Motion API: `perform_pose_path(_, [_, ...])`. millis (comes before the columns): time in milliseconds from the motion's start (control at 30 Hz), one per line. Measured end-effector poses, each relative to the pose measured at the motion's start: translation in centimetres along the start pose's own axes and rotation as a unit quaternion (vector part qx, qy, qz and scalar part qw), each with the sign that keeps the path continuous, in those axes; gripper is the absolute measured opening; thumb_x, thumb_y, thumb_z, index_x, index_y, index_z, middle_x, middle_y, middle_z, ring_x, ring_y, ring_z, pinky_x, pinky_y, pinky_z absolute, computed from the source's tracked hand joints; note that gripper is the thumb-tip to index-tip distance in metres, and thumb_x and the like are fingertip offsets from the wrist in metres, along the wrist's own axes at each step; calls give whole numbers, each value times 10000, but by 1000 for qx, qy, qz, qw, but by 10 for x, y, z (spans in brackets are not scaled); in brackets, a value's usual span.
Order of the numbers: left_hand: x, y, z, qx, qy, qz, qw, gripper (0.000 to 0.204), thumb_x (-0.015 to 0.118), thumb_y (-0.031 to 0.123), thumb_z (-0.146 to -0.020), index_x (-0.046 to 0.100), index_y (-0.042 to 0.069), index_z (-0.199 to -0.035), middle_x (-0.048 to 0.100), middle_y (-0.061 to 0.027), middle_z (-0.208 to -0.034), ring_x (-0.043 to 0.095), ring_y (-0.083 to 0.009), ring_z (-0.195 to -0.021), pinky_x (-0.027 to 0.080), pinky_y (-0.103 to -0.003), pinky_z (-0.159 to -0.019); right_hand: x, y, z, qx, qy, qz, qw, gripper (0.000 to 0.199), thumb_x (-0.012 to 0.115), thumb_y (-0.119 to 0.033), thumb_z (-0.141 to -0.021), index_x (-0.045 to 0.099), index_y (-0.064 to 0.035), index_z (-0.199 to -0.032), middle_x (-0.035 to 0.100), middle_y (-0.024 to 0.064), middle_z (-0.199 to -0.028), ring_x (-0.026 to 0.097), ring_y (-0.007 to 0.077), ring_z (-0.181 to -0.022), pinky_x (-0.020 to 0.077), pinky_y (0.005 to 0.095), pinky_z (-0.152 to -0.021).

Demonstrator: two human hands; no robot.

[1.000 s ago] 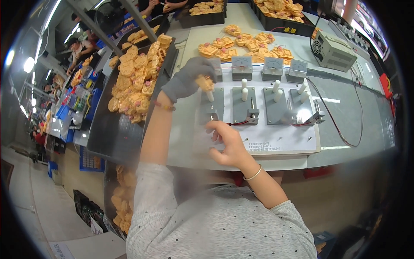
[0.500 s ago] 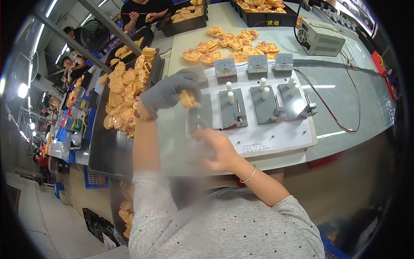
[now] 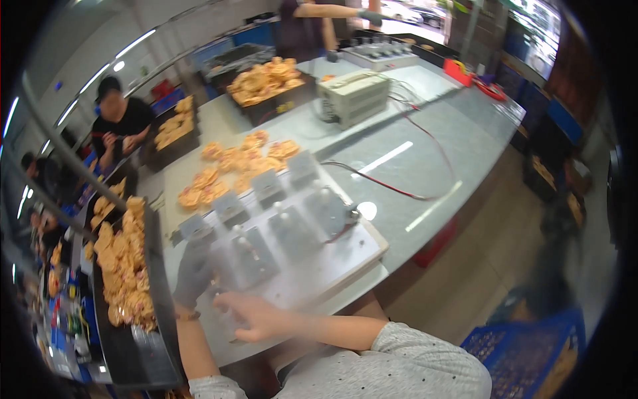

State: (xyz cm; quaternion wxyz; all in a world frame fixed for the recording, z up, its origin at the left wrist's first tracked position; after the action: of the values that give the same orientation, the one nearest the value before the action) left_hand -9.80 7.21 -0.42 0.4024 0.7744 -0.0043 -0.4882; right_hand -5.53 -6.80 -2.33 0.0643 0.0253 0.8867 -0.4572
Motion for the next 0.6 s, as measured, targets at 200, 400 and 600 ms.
perform_pose_path(200, [38,35,-12,87,54,115,988,138,528,130,-898,579,22,-965,572,-102,-861,556,-246,-806,455,-334,-723,-52,-2,2,54,64,89,993,574,581,-71,-693,426,-67,-1246,492,160,-978,531,324,-861,431,397,-614])
perform_pose_path(400, [95,90,2,110,-47,110,987,168,524,143,-906,577,5,-986,583,-118,-873,559,-251,-819,455,-342,-743,-127,-5,29,-2,255,274,928,490,603,-65,-618,445,-66,-1081,457,139,-948,478,333,-938,434,422,-694])
perform_pose_path(600, [76,92,59,48,6,52,997,198,519,155,-915,575,-11,-1007,594,-135,-885,563,-256,-832,456,-350,-764,-112,7,31,-7,229,122,966,470,594,-58,-634,451,-40,-1082,449,139,-959,509,321,-887,427,420,-675])
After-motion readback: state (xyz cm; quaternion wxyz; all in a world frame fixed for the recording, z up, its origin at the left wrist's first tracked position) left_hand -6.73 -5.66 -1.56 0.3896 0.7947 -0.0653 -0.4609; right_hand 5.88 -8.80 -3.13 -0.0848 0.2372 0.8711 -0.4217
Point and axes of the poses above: each hand's wrist, its own z-axis away from the middle knuckle, its own x-axis out of the palm, y = z × x, the point moved 9 cm from there along -z, towards the middle knuckle
